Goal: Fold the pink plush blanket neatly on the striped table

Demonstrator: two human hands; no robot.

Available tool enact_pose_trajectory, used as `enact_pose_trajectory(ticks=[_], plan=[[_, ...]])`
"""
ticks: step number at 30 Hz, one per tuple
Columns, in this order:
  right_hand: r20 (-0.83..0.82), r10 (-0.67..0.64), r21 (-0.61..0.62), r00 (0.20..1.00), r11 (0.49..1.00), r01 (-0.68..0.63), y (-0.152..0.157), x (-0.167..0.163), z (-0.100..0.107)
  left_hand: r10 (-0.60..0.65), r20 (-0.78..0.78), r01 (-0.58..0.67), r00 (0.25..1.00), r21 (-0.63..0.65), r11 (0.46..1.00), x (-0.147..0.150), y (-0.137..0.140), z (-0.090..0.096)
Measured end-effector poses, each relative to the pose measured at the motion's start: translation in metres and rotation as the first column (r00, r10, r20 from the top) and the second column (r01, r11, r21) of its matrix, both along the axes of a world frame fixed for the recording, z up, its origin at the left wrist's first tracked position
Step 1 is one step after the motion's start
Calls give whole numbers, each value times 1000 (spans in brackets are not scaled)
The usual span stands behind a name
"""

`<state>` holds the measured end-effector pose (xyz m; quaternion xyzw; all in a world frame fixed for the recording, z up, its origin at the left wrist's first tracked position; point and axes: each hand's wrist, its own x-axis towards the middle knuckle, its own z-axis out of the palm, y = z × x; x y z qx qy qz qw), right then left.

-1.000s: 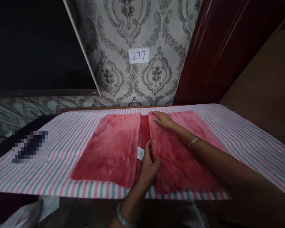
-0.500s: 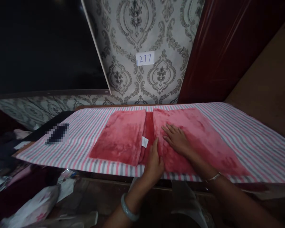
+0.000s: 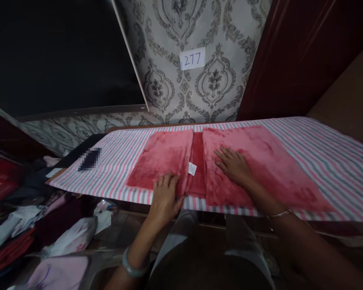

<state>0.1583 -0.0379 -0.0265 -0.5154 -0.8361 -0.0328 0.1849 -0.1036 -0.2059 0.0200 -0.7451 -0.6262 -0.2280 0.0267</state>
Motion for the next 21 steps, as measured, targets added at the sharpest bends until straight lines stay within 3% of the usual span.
enact_pose_trajectory(ticks=[2,5,7,10,12,13,15,16,17,19,21], plan=[[8,3,19,1000,1000,-3,0,0,-1,-72,-61,73,996,9,997,-4,0,-9],[14,5,25,1000,1000,-5,0,1,-1,-170,-27,171,985,36,985,-12,0,-17],[10,6,24,1000,1000,-6,1,2,-2,-209,47,207,977,43,977,-20,2,-13],[2,6,15,1000,1000,-6,1,2,-2,-255,194,250,947,53,967,-28,9,7],[1,6,5,1000,1000,-6,1,2,-1,-213,315,165,925,172,971,-27,17,23],[1,8,1,1000,1000,-8,1,2,-1,-164,371,60,914,276,959,-25,22,29],[0,10,-2,1000,1000,-10,0,2,0,-81,423,-154,902,491,857,-18,30,32],[-2,9,-3,1000,1000,-9,0,2,0,-74,384,-171,920,565,807,-14,33,28],[-4,6,-4,1000,1000,-6,0,2,1,-97,295,-106,951,600,793,-11,35,20],[-6,-1,-3,1000,1000,1,0,1,0,-182,66,118,981,540,833,-5,35,-1],[-9,-1,6,1000,1000,1,0,1,0,-222,-53,224,974,405,887,-3,32,-21]])
